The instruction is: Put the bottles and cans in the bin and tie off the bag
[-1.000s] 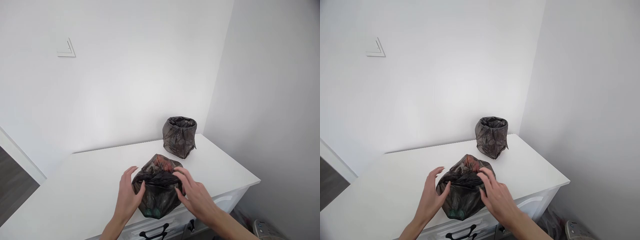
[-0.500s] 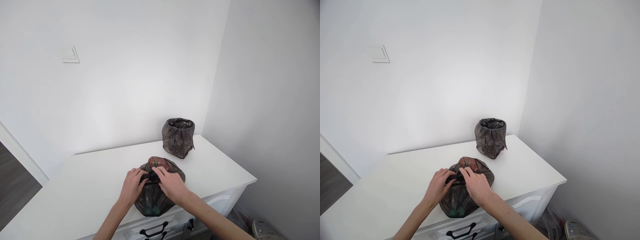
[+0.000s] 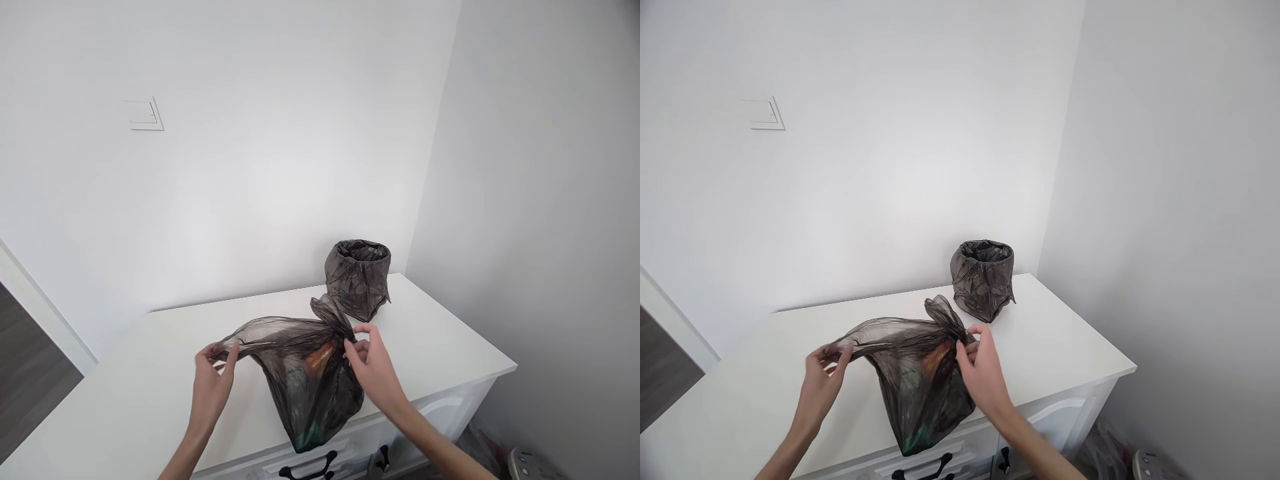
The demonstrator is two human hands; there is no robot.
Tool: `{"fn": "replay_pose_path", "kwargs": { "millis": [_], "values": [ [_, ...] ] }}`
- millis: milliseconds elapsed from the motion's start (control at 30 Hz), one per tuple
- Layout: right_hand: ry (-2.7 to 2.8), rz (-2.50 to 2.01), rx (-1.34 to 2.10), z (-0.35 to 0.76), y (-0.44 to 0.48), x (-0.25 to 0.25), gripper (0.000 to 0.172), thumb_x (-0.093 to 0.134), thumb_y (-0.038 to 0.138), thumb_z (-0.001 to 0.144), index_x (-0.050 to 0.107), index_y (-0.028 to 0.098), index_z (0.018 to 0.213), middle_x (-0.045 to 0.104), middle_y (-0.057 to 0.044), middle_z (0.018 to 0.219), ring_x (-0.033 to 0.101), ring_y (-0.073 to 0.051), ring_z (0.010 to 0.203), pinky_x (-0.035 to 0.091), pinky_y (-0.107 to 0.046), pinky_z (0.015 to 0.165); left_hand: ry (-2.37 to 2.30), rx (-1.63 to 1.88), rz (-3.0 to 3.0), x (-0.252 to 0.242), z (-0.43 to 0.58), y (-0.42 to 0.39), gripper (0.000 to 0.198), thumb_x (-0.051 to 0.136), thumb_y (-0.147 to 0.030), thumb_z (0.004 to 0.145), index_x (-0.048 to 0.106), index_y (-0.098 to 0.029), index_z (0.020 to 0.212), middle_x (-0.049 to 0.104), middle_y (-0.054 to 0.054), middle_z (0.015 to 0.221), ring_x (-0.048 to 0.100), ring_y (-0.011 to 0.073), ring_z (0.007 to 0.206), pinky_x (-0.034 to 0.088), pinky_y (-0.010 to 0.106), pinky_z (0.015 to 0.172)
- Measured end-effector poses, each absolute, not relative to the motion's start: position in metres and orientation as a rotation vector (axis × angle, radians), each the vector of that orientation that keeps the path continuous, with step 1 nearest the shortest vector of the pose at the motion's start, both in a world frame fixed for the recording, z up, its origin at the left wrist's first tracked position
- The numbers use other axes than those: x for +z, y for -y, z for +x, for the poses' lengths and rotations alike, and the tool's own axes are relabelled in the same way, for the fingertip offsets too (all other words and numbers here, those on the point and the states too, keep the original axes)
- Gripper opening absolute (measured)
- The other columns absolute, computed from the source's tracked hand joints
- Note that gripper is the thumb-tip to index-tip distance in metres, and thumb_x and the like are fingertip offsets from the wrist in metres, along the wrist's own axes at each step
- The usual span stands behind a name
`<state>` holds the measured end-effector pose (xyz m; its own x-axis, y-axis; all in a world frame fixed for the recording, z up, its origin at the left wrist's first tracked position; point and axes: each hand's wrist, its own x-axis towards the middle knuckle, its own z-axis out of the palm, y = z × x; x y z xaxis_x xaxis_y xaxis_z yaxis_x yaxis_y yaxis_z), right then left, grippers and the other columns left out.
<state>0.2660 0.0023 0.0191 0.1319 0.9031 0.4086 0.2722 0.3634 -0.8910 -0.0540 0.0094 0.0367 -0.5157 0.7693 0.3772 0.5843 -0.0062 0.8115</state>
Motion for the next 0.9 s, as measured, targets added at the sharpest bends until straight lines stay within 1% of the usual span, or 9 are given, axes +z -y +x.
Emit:
{"fn": "replay_pose_path", "kwargs": {
  "millis": [100,233,333,400,533,667,767,833,900],
  "values": [
    [1.669,-0.92,0.197,0.244,0.017,0.029,0.033,0.051,0.019,0.098,0.046,0.022,0.13,0.061,-0.015,0.127,0.069,-0.02,0.097,0.058,-0.038,0.084,-2.141,1.76,2.011,0.029,-0.045,0.0,0.068,0.065,-0.059,0.087,0.049,-0.013,0.135,0.056,0.022,0.135,0.053,0.0376,0.131,0.047,0.056,0.105],
    [2.218,-0.662,-0.059,0.21,0.012,0.051,0.037,0.046,0.007,0.096,0.052,0.018,0.131,0.063,-0.014,0.129,0.057,-0.025,0.127,0.048,-0.042,0.108,-1.676,1.035,2.667,0.038,-0.022,0.011,0.035,0.048,-0.045,0.102,0.056,-0.024,0.129,0.071,0.01,0.116,0.062,0.0296,0.12,0.042,0.053,0.111],
    [2.457,-0.9,-0.102,0.202,-0.01,0.058,0.019,0.042,0.017,0.105,0.059,0.017,0.113,0.072,-0.012,0.106,0.066,-0.025,0.11,0.049,-0.042,0.103,-1.453,0.587,2.578,0.053,-0.007,0.025,0.039,0.03,-0.042,0.108,0.064,-0.026,0.1,0.07,0.003,0.088,0.068,0.0239,0.096,0.051,0.042,0.097],
    [2.578,-1.037,-0.113,0.209,-0.019,0.056,0.027,0.035,0.024,0.109,0.06,0.017,0.103,0.073,-0.009,0.09,0.07,-0.023,0.09,0.05,-0.04,0.097,-1.405,0.443,2.475,0.057,-0.006,0.037,0.047,0.023,-0.042,0.108,0.059,-0.025,0.083,0.065,0.002,0.077,0.065,0.0219,0.08,0.053,0.034,0.079],
    [2.706,-1.119,-0.055,0.237,-0.006,0.041,0.023,0.037,0.016,0.106,0.061,0.018,0.105,0.074,-0.006,0.088,0.069,-0.021,0.077,0.049,-0.035,0.083,-1.421,0.39,2.394,0.041,-0.018,0.05,0.039,0.022,-0.035,0.106,0.052,-0.026,0.084,0.064,0.003,0.074,0.06,0.0201,0.065,0.048,0.03,0.062],
    [2.632,-1.247,0.068,0.267,0.022,0.026,0.032,0.043,0.014,0.103,0.055,0.024,0.131,0.069,-0.008,0.128,0.072,-0.022,0.089,0.049,-0.032,0.072,-1.582,0.38,2.461,0.016,-0.025,0.045,0.034,0.03,-0.023,0.1,0.059,-0.026,0.117,0.072,0.01,0.105,0.068,0.0223,0.072,0.053,0.032,0.066],
    [2.68,-1.188,0.194,0.281,0.036,0.019,0.059,0.063,0.03,0.098,0.038,0.034,0.152,0.044,-0.01,0.161,0.071,-0.029,0.111,0.054,-0.035,0.079,-1.69,0.17,2.602,0.01,-0.014,0.039,0.066,0.041,-0.011,0.09,0.041,-0.034,0.151,0.053,0.016,0.152,0.072,0.0207,0.07,0.056,0.034,0.063],
    [2.763,-1.15,0.276,0.284,0.039,0.014,0.091,0.078,0.033,0.088,0.023,0.038,0.16,0.037,-0.012,0.166,0.068,-0.034,0.118,0.056,-0.038,0.083,-1.606,-0.063,2.758,0.011,-0.001,0.033,0.09,0.046,-0.001,0.079,0.03,-0.04,0.158,0.036,0.014,0.166,0.075,0.0217,0.074,0.058,0.035,0.063],
    [2.802,-1.166,0.311,0.283,0.038,0.007,0.102,0.082,0.029,0.083,0.018,0.038,0.162,0.038,-0.015,0.165,0.068,-0.036,0.119,0.058,-0.041,0.085,-1.438,-0.239,2.908,0.013,0.013,0.026,0.1,0.047,0.006,0.069,0.033,-0.039,0.157,0.03,0.01,0.17,0.076,0.0261,0.09,0.06,0.036,0.067]
  ]
}}
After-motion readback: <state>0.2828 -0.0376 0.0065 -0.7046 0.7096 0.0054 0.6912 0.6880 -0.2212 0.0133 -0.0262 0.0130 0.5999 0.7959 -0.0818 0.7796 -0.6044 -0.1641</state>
